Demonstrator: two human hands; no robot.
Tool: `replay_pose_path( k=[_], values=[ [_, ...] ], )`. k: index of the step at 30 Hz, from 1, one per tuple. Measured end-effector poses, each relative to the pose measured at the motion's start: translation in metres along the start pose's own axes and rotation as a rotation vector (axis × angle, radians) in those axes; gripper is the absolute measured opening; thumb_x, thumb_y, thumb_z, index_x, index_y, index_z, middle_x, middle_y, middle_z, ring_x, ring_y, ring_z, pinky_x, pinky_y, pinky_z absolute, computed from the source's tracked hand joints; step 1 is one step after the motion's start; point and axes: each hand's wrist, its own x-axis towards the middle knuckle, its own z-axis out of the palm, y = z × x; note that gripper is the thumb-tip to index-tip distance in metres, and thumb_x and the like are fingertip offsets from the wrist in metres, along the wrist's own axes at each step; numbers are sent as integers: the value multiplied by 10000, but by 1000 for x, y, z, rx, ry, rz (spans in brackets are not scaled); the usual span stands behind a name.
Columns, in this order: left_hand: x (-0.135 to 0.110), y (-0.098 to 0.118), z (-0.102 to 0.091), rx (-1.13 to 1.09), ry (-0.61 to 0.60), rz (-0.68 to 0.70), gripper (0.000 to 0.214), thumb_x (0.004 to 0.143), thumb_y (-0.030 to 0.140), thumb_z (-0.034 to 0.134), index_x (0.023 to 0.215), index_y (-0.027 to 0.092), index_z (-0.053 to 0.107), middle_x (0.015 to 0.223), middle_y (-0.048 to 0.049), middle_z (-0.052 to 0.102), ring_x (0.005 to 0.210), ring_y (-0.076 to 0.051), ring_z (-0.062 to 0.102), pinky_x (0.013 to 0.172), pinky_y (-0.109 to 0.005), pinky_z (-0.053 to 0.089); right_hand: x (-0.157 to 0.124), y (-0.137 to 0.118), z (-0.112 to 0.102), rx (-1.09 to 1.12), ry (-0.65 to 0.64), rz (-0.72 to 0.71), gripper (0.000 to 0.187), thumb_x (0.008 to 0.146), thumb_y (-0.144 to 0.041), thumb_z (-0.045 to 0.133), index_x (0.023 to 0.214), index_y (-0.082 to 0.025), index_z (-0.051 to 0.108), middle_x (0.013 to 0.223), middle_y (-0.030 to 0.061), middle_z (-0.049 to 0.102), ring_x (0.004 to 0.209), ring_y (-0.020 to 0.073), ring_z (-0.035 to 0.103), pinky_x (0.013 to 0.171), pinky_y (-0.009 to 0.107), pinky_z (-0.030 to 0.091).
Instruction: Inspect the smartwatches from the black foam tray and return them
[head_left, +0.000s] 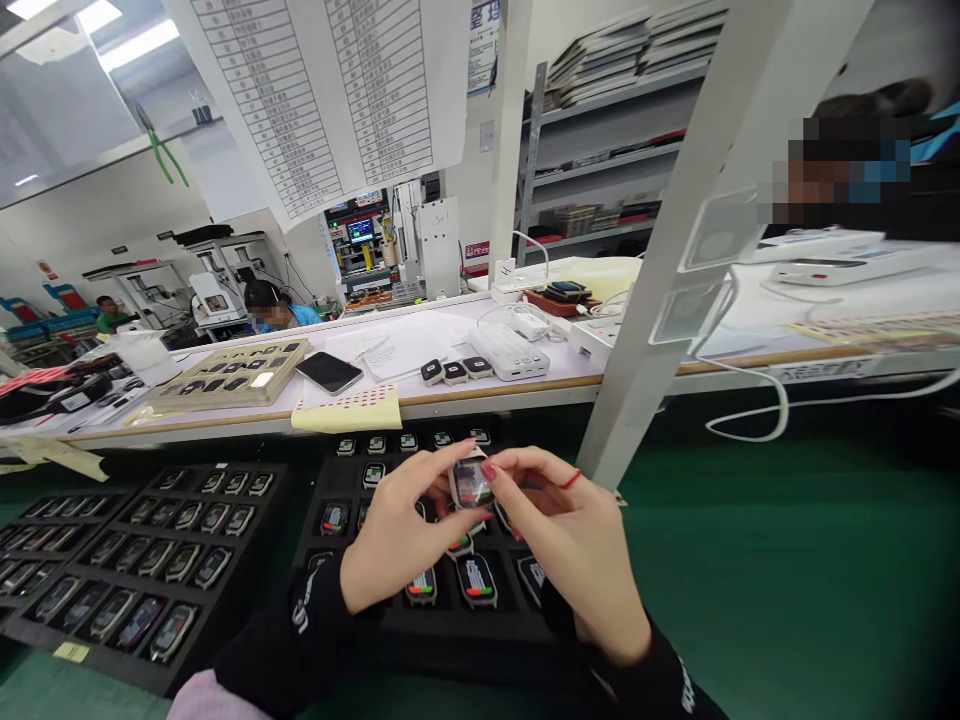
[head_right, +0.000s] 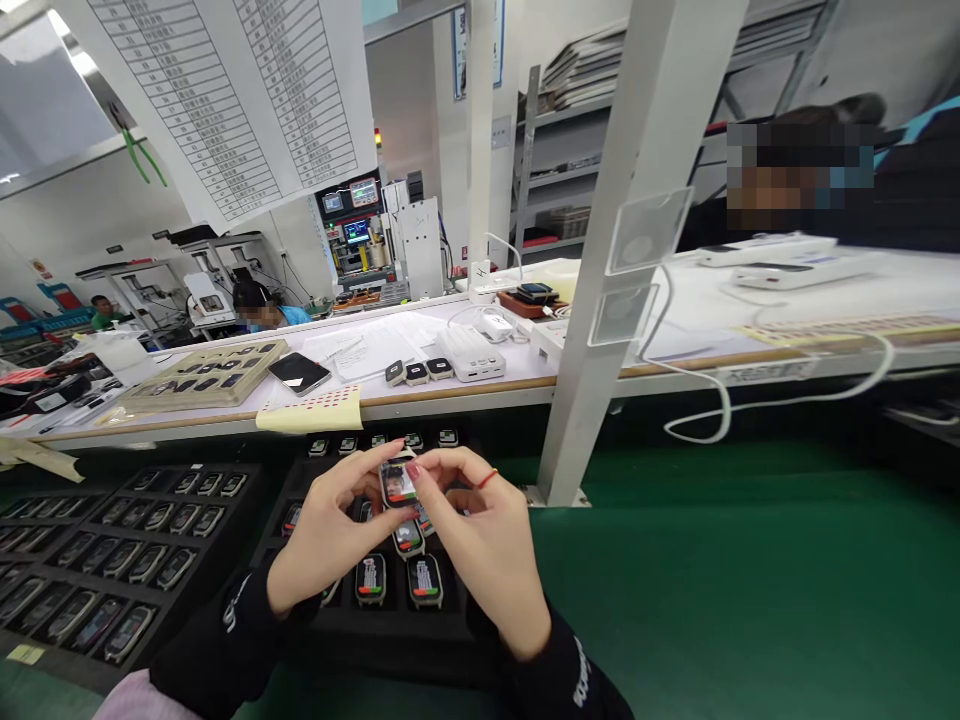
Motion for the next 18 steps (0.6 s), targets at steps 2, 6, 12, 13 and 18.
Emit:
replay_pose_path(
  k=[2,6,12,13,18],
  values=[
    [0,1,-1,13,-4,-8,560,794,161,762,1323,268,615,925,-16,628,635,-110,571,656,-259,537,0,0,1,-7,-3,-3,145,877,-355,719,850,-213,714,794,23,649,556,120,531,404,182,415],
    [-2,1,-2,30,-5,-1,583,800,172,760,1349,287,599,903,-6,612,639,-113,567,667,-265,537,0,1,4,-49,-9,-21,141,889,-341,697,835,-211,697,788,24,645,595,131,563,441,187,437],
    [-4,-1,-5,-3,2,0,629,762,239,826,1345,315,603,901,8,614,610,-102,557,665,-266,539,2,6,4,-8,-31,29,213,903,-410,693,966,-211,651,757,11,596,635,151,576,461,194,461],
    [-4,-1,-6,12,7,5,639,752,254,837,1344,316,604,911,6,627,623,-108,563,681,-271,543,3,7,3,6,-58,57,247,917,-443,674,978,-205,649,758,13,597,620,149,571,459,199,459],
    [-3,2,-11,155,64,100,623,766,302,831,1346,306,602,952,-17,683,854,-187,611,842,-327,535,5,11,2,280,-371,315,405,956,-572,594,1113,-207,674,839,41,670,569,149,587,542,262,520]
  ],
)
